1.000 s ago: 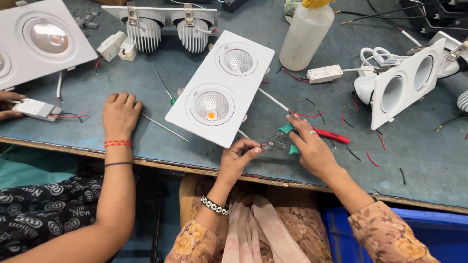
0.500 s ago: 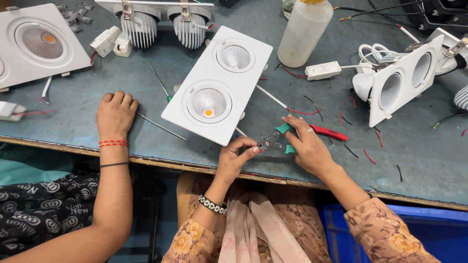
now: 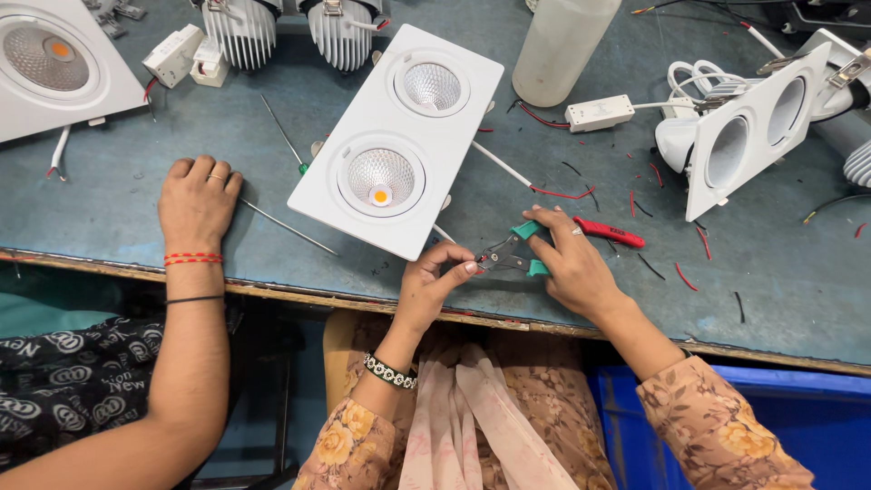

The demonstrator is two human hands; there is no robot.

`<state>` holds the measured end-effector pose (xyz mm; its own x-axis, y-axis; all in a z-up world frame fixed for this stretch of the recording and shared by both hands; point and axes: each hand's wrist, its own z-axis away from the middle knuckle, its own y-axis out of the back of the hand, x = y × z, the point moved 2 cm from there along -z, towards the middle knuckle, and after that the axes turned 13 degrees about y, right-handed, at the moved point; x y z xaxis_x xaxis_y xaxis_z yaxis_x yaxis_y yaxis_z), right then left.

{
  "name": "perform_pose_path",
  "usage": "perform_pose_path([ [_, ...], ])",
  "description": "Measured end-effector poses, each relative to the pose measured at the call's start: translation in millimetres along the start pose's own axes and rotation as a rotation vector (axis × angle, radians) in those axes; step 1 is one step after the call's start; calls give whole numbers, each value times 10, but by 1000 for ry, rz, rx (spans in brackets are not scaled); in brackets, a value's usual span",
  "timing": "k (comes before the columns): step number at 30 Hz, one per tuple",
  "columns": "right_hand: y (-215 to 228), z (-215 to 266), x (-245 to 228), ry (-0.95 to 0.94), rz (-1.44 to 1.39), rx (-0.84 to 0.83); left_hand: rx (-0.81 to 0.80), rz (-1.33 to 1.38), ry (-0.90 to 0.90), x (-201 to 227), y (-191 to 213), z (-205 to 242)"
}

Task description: The person assembles LED light fixtures by stripping wire ends with pliers and connecting them to the fixture's internal components. They handle multiple white LED units, power drivers, and wires on a workbench, using pliers and screwdrivers to complete the wiring.

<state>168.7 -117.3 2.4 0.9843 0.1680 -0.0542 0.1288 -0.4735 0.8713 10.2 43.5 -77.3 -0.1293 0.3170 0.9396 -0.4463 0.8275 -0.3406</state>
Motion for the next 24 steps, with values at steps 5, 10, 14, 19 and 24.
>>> perform_pose_path([
  [5, -25, 31, 14, -17, 26, 19, -15, 3, -12, -2, 3, 0],
  [10, 5, 50, 4, -5, 29, 38, -6, 13, -4, -19, 16, -1],
  [14, 41, 61, -12, -2, -24, 42, -5, 37, 4, -44, 22, -14],
  [19, 32, 85, -42, 70, 73, 64, 8, 65, 43, -71, 35, -12],
  [24, -7, 141, -51, 47, 99, 70, 12, 53, 32, -84, 26, -17],
])
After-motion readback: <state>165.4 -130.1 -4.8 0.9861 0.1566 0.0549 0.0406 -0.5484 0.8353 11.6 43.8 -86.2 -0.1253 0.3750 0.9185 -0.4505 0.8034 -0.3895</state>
